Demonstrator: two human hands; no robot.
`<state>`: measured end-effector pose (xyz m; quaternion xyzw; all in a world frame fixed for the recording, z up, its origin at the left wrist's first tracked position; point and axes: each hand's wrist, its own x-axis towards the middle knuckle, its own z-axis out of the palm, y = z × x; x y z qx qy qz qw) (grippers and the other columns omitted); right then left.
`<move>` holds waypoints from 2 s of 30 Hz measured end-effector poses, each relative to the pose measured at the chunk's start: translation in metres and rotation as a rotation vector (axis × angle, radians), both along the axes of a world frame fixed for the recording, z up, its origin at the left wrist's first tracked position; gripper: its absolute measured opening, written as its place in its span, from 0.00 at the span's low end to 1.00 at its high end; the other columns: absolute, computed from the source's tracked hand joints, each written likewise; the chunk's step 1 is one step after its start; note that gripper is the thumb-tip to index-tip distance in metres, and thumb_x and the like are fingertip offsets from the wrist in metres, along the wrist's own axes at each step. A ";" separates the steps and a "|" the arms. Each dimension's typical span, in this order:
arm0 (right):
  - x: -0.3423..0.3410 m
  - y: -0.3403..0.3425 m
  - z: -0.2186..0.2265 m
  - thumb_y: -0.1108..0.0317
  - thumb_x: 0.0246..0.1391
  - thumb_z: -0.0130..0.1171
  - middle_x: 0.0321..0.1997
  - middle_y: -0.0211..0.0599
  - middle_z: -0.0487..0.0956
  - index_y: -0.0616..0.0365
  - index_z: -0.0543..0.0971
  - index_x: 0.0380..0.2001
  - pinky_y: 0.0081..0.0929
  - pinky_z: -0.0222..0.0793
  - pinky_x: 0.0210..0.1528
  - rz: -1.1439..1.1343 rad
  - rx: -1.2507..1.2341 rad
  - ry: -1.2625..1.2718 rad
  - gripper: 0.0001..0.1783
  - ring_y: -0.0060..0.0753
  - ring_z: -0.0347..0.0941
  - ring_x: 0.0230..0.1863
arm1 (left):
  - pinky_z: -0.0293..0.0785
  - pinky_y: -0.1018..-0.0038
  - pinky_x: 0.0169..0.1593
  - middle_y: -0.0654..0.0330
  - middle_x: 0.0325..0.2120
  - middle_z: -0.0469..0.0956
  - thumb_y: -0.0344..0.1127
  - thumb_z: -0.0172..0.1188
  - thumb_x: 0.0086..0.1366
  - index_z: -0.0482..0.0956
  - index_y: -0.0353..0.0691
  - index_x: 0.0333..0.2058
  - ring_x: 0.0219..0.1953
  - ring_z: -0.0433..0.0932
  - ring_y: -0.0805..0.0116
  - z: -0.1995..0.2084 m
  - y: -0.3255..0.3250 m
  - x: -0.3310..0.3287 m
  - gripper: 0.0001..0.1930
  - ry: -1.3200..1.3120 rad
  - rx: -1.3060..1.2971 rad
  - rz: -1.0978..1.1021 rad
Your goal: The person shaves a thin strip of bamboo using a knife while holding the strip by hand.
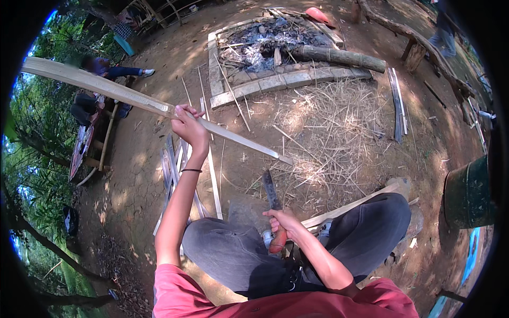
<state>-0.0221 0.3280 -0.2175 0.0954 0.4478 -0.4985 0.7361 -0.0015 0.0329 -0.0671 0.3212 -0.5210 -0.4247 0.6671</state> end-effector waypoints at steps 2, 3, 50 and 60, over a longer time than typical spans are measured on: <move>0.006 0.010 -0.001 0.65 0.58 0.55 0.17 0.28 0.67 0.60 0.73 0.31 0.19 0.59 0.13 0.156 0.048 0.320 0.09 0.17 0.61 0.13 | 0.77 0.74 0.28 0.61 0.21 0.67 0.42 0.41 0.73 0.67 0.34 0.29 0.22 0.67 0.76 -0.023 0.004 0.008 0.18 -0.072 0.009 -0.028; 0.009 0.014 0.005 0.61 0.59 0.55 0.15 0.30 0.68 0.58 0.70 0.26 0.21 0.58 0.11 0.117 -0.027 0.418 0.13 0.18 0.63 0.11 | 0.77 0.74 0.28 0.61 0.21 0.67 0.42 0.41 0.73 0.67 0.34 0.30 0.22 0.67 0.76 -0.031 0.006 0.012 0.18 -0.101 0.008 -0.041; -0.048 -0.083 0.052 0.60 0.58 0.54 0.11 0.33 0.68 0.62 0.78 0.29 0.31 0.56 0.19 -0.132 -0.330 1.167 0.15 0.27 0.63 0.13 | 0.71 0.72 0.25 0.63 0.08 0.64 0.42 0.51 0.68 0.65 0.40 0.13 0.10 0.64 0.73 0.043 -0.047 -0.048 0.23 -0.080 -0.180 -0.398; -0.031 -0.065 0.082 0.63 0.59 0.52 0.10 0.40 0.67 0.65 0.76 0.30 0.37 0.56 0.19 -0.152 -0.356 1.264 0.14 0.35 0.64 0.13 | 0.71 0.67 0.27 0.65 0.03 0.55 0.37 0.45 0.69 0.55 0.43 0.06 0.07 0.54 0.76 0.044 0.029 -0.048 0.28 0.037 -0.319 -0.371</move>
